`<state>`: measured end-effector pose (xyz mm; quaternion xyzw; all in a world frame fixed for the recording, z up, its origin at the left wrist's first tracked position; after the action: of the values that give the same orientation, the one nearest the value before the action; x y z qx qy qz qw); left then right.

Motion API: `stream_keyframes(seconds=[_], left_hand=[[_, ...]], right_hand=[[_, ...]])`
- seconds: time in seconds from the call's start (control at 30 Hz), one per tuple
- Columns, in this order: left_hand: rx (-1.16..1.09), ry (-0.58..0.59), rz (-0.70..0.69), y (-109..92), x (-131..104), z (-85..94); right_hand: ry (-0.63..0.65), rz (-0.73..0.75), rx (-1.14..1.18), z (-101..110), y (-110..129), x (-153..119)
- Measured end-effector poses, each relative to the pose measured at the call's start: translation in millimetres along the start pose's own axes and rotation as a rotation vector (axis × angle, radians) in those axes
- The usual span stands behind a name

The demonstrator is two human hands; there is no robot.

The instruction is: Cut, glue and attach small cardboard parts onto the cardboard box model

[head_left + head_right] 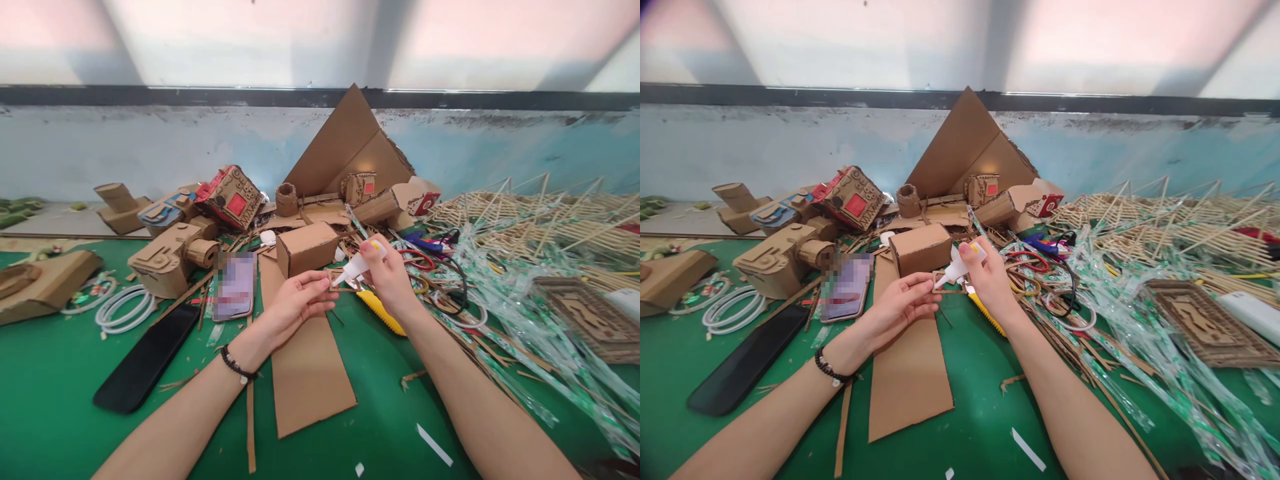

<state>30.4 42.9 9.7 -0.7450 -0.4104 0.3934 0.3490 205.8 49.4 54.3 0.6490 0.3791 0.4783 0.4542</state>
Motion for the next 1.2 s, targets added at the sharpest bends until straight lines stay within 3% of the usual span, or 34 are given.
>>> stream_keyframes(seconds=[0.57, 1.2], left_hand=[[-0.011, 0.0, 0.004, 0.1, -0.4, -0.9], [0.007, 0.035, 0.011, 1.9, -1.1, -2.5]], right_hand=[[0.009, 0.001, -0.051, -0.5, 6.2, -3.7], [-0.073, 0.03, -0.03, 3.2, 8.1, -2.9]])
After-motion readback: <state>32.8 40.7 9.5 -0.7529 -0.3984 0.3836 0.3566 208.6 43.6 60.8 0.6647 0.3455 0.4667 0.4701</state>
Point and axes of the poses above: each hand's wrist, its own x-axis towards the middle knuckle, its own z-axis out of the back of the hand, y = z × x, the point moved 7 cm from there along x, towards the middle knuckle, and after that the axes turned 7 degrees about -y, right-handed, at the moved point
